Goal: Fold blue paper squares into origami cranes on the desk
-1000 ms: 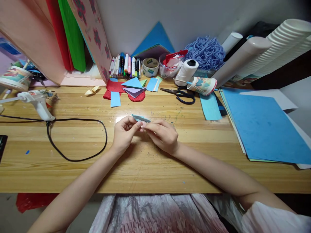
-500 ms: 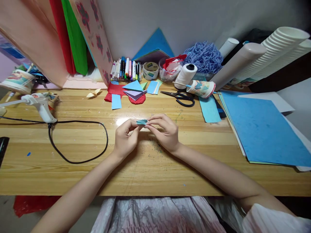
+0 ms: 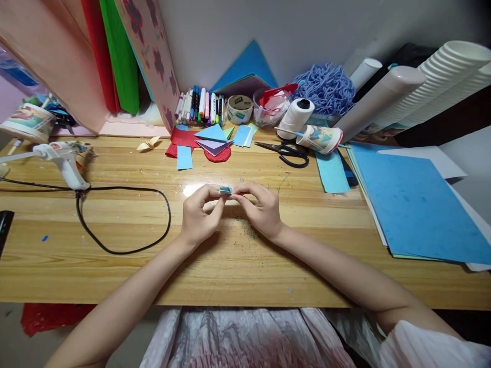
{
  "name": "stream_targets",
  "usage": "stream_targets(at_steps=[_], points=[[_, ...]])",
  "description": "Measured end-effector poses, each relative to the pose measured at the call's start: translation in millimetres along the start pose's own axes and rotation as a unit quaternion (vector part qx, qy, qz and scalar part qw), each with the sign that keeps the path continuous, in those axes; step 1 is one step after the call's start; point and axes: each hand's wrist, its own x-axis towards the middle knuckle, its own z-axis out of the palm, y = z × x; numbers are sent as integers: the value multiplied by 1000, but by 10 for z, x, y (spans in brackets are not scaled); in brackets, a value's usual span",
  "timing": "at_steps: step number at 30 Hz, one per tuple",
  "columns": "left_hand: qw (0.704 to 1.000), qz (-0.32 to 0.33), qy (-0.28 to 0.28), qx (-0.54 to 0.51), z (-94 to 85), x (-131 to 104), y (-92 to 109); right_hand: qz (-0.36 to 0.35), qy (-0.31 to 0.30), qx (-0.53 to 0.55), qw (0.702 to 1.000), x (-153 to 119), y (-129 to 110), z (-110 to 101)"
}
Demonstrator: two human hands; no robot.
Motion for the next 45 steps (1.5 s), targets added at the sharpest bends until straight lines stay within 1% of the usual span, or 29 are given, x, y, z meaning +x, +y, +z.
stream_targets(at_steps=[2,5,7,9,11,13,15,18,20,22,24,28,32,35,39,42,45], points=[[1000,13,-1,18,-5,5,0,79,-1,58,995,18,-8,9],[999,13,-1,30,-11,6,-1,182,-6,150,972,65,-8,14],[999,11,0,34,-11,3,-6,224,-26,180,957,106,7,8],[1000,1,1,31,-8,-1,-12,252,-57,200,945,146,30,-3],[999,-30,-6,10,-1,2,-20,269,-97,231,930,176,54,-13],[996,-79,-15,-33,7,20,-26,282,-131,273,910,190,72,-19],[988,-129,-18,-82,11,55,-29,292,-125,301,899,192,82,-21],[971,-194,-27,-140,4,119,-29,311,-95,303,896,182,93,-22],[959,-228,-35,-164,-6,148,-27,325,-102,304,890,172,106,-23],[953,-247,-37,-174,-11,158,-28,332,-110,306,885,160,120,-20],[950,-254,-39,-178,-7,152,-32,331,-100,301,889,146,127,-11],[948,-248,-21,-199,15,125,-28,308,-64,284,906,132,114,13],[950,-241,-12,-199,11,121,0,307,-70,281,907,138,116,13],[948,-252,-28,-190,-15,137,-1,314,-81,284,902,134,140,-2],[940,-266,-77,-199,-51,159,-52,312,-93,282,903,107,164,-14],[942,-245,-109,-204,-64,161,-93,285,-86,275,914,85,174,-9],[945,-217,-123,-209,-68,153,-113,251,-87,266,927,73,184,-4]])
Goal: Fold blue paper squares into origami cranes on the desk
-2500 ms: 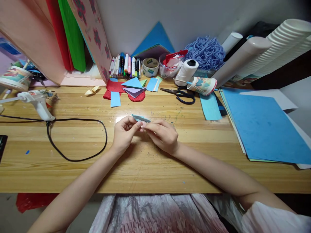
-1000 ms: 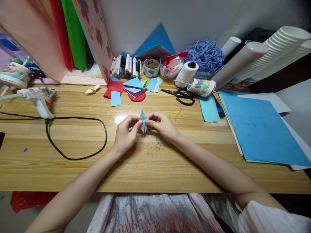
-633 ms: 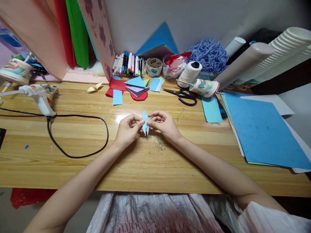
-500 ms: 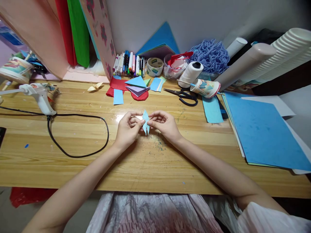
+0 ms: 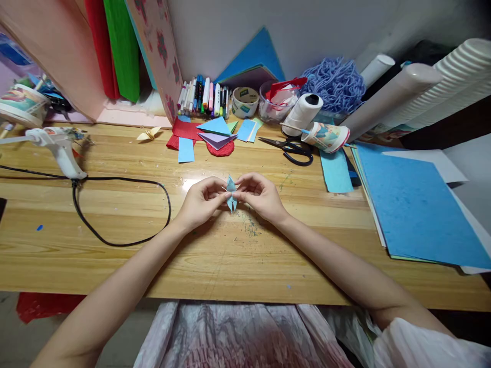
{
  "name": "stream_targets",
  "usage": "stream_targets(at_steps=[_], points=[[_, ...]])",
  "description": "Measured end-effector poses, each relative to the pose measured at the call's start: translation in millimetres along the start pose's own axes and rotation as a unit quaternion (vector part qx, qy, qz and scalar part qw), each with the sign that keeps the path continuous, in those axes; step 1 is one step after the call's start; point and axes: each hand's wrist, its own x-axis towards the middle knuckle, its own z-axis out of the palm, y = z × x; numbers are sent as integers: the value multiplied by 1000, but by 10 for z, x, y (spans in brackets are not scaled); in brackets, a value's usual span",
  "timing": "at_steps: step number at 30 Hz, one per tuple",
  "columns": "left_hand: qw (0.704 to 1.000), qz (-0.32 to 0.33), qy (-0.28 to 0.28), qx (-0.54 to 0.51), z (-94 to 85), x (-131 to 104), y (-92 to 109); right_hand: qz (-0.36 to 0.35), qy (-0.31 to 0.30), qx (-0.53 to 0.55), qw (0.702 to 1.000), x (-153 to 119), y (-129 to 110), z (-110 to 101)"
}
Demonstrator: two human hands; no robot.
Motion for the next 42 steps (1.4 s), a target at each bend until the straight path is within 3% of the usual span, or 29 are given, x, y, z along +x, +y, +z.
stream_targets(at_steps=[8,14,19,23,30,34,38,42], points=[[999,29,18,37,3,-11,0,-34,-63,-37,997,-10,53,-49],[998,31,-13,48,-27,-5,29,-92,-58,-92,990,-7,75,-74],[999,-37,-17,5,3,-42,95,-205,-33,-250,946,-26,22,-75],[997,-78,5,-24,24,-46,85,-229,-32,-263,937,-45,24,-80],[996,-81,31,-25,-25,-7,42,-146,-71,-165,973,-17,67,-81],[998,-36,57,-16,-7,-14,64,-72,-85,-61,992,-5,45,-75],[997,12,79,22,33,-40,95,17,-101,23,994,-1,13,-75],[996,30,67,43,60,-68,108,31,-70,35,996,28,3,-69]])
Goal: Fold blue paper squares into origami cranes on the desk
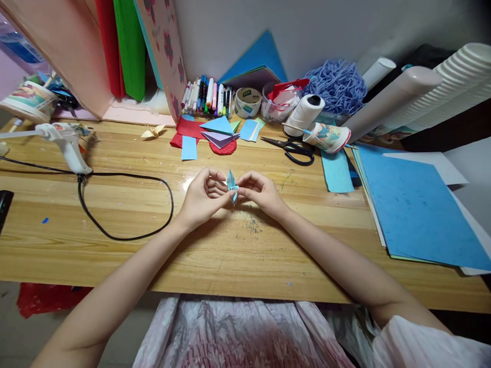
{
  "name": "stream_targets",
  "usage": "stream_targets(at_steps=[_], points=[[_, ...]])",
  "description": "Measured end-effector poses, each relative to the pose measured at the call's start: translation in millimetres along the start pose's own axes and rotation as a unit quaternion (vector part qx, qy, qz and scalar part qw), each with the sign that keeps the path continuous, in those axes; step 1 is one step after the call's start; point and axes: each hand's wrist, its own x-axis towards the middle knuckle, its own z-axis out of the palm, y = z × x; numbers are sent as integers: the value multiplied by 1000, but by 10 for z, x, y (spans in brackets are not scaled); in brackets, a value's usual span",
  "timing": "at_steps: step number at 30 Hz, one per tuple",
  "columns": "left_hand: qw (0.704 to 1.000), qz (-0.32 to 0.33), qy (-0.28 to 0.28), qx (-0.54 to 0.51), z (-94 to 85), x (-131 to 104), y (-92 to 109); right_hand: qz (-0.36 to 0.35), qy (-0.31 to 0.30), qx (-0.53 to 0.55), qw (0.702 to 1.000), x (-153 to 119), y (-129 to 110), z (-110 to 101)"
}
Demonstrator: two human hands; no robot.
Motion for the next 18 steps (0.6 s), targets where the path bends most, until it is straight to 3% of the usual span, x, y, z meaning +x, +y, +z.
stream_targets(at_steps=[5,12,18], points=[[999,27,-30,16,4,-26,-6,20,36,13,999,34,-3,-3],[998,24,-64,13,-12,-36,-16,27,23,-1,999,28,27,-20],[997,-44,-50,-27,3,1,-18,8,38,-24,999,31,-17,-25]])
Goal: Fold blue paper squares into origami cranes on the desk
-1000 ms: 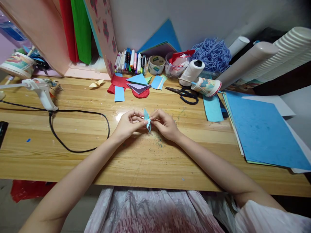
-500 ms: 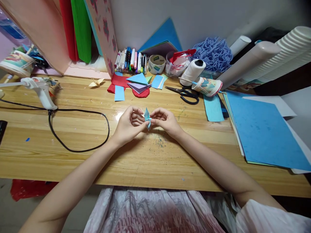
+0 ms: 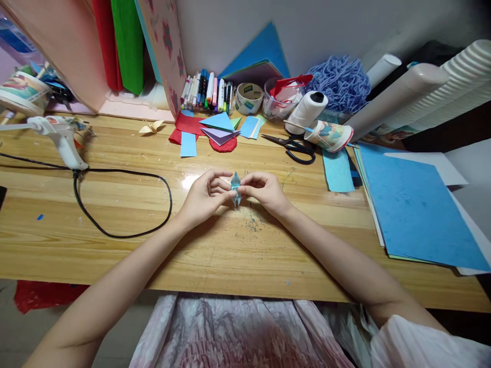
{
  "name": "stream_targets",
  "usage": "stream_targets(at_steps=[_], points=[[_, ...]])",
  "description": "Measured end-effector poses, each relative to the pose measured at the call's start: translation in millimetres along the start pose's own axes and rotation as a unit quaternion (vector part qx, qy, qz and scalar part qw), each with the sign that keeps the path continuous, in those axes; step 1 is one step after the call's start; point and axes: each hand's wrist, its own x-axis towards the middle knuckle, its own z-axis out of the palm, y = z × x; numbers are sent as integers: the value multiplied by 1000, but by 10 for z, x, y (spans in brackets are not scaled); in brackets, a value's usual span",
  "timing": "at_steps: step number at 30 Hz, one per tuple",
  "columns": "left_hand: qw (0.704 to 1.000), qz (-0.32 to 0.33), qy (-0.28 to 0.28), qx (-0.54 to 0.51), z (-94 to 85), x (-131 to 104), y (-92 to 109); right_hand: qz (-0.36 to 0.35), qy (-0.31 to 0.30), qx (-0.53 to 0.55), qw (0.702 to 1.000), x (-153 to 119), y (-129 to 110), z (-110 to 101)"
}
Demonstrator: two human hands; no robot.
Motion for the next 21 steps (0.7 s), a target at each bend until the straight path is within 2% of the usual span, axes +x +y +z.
stream_targets(at_steps=[3,6,10,13,15,17,21], points=[[1000,-27,1,-4,8,9,18,-4,14,-20,1000,-12,-48,27],[1000,-18,12,13,19,6,21,-6,28,-37,999,-35,-62,75],[997,49,43,52,29,-33,20,-71,83,-69,992,-86,-42,144],[976,140,64,150,-1,-79,33,-152,87,-126,977,-130,-53,154],[949,212,60,224,-50,-90,31,-228,71,-188,953,-149,-71,124],[924,260,35,279,-110,-76,8,-309,49,-258,914,-153,-81,68],[892,290,-23,347,-169,-21,-56,-396,-10,-362,844,-136,-55,-59]])
